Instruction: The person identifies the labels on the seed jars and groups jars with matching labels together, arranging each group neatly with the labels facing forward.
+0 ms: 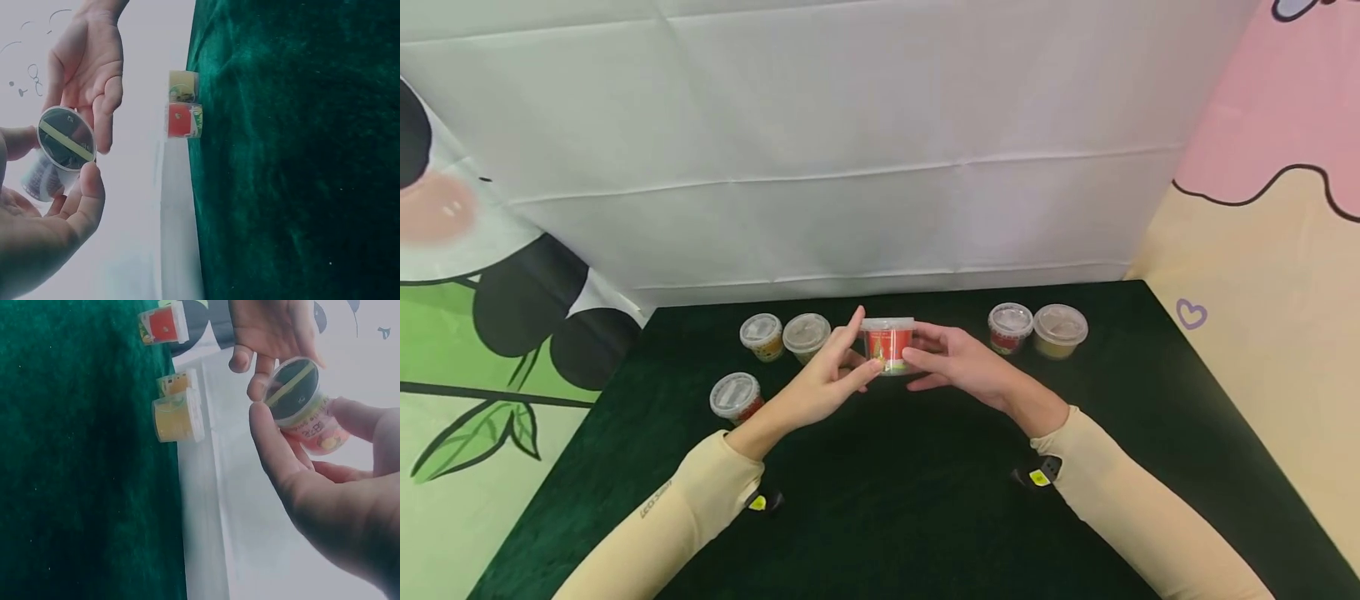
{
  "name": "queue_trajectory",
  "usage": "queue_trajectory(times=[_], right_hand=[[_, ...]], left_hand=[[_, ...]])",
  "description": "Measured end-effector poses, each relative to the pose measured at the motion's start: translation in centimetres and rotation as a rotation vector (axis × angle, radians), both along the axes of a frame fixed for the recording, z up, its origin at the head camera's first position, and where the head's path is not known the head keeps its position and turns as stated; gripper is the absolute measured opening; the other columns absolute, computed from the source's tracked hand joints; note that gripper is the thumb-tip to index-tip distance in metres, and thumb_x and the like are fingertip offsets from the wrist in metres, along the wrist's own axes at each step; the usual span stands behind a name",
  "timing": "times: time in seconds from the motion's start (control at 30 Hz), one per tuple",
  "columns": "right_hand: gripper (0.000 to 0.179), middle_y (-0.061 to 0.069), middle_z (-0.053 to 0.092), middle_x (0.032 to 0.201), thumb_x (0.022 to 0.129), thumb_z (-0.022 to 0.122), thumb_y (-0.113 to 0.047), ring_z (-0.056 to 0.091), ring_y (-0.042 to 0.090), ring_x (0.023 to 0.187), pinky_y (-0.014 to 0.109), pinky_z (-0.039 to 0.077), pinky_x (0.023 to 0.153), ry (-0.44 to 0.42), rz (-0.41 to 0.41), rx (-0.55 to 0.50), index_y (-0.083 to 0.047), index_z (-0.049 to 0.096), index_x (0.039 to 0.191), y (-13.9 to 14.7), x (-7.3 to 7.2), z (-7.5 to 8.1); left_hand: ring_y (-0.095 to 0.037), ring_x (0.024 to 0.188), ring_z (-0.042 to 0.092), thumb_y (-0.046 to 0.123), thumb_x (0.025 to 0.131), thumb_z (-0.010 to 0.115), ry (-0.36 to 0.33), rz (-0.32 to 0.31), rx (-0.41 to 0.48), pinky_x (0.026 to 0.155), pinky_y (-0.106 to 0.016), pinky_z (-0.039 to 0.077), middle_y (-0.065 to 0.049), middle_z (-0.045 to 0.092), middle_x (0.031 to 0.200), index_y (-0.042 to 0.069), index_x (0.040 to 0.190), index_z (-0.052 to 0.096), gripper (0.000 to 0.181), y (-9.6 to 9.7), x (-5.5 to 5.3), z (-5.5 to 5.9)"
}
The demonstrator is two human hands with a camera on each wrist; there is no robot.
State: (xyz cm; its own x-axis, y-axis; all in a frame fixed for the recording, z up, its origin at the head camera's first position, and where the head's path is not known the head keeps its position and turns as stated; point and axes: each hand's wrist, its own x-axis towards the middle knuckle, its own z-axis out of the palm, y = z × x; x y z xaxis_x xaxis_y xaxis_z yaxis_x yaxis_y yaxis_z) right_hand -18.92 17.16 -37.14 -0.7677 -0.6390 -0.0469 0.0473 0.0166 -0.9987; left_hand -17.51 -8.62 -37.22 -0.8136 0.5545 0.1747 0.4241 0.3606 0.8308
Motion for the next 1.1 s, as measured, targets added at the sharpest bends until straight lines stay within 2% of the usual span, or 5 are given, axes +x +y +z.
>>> queue_trajectory(times=[0.33, 0.6, 0.7, 0.93, 1.1], right_hand=[[0.064, 0.023, 0.046, 0.14, 0.106, 0.058, -0.02, 0.058, 0.033, 0.12, 0.046, 0.054, 0.095, 0.042, -0.032, 0.056, -0.002, 0.027, 0.158, -0.3, 0.2, 0.0], [0.066, 0.023, 0.045, 0.141, 0.106, 0.058, -0.023, 0.057, 0.033, 0.12, 0.046, 0.055, 0.094, 0.047, -0.033, 0.053, -0.003, 0.025, 0.159, -0.4, 0.0, -0.1], [0.065, 0.023, 0.046, 0.141, 0.106, 0.058, -0.023, 0.058, 0.032, 0.119, 0.045, 0.055, 0.094, 0.044, -0.036, 0.062, -0.003, 0.025, 0.159, -0.4, 0.0, -0.2], [0.064, 0.023, 0.048, 0.138, 0.105, 0.059, -0.023, 0.06, 0.031, 0.117, 0.046, 0.056, 0.092, 0.084, -0.02, 0.073, -0.001, 0.028, 0.157, -0.7, 0.1, -0.5], [0.063, 0.022, 0.05, 0.136, 0.105, 0.059, -0.022, 0.061, 0.032, 0.116, 0.045, 0.056, 0.091, 0.105, -0.025, 0.084, -0.002, 0.029, 0.157, -0.6, 0.0, -0.2]], left_hand=[[-0.023, 0.106, 0.062, 0.028, 0.106, 0.056, -0.038, 0.021, 0.009, 0.079, -0.046, 0.06, -0.017, 0.029, 0.149, 0.018, 0.164, -0.002, 0.082, 0.1, 0.1, -0.9], [-0.024, 0.105, 0.062, 0.027, 0.106, 0.057, -0.047, 0.04, 0.028, 0.08, -0.052, 0.058, -0.017, 0.028, 0.151, 0.018, 0.164, 0.0, 0.083, 0.2, 0.1, -1.1], [-0.024, 0.106, 0.062, 0.029, 0.106, 0.057, -0.053, 0.037, 0.028, 0.081, -0.051, 0.058, -0.017, 0.027, 0.152, 0.018, 0.164, -0.001, 0.083, 0.2, 0.3, -1.2], [-0.022, 0.105, 0.062, 0.029, 0.106, 0.056, -0.022, 0.046, -0.001, 0.078, -0.038, 0.06, -0.017, 0.029, 0.15, 0.016, 0.164, -0.002, 0.083, -0.1, 0.8, -1.5], [-0.023, 0.105, 0.062, 0.029, 0.106, 0.055, -0.025, 0.044, 0.016, 0.08, -0.047, 0.059, -0.018, 0.03, 0.149, 0.014, 0.164, -0.002, 0.083, 0.1, 0.7, -1.5]])
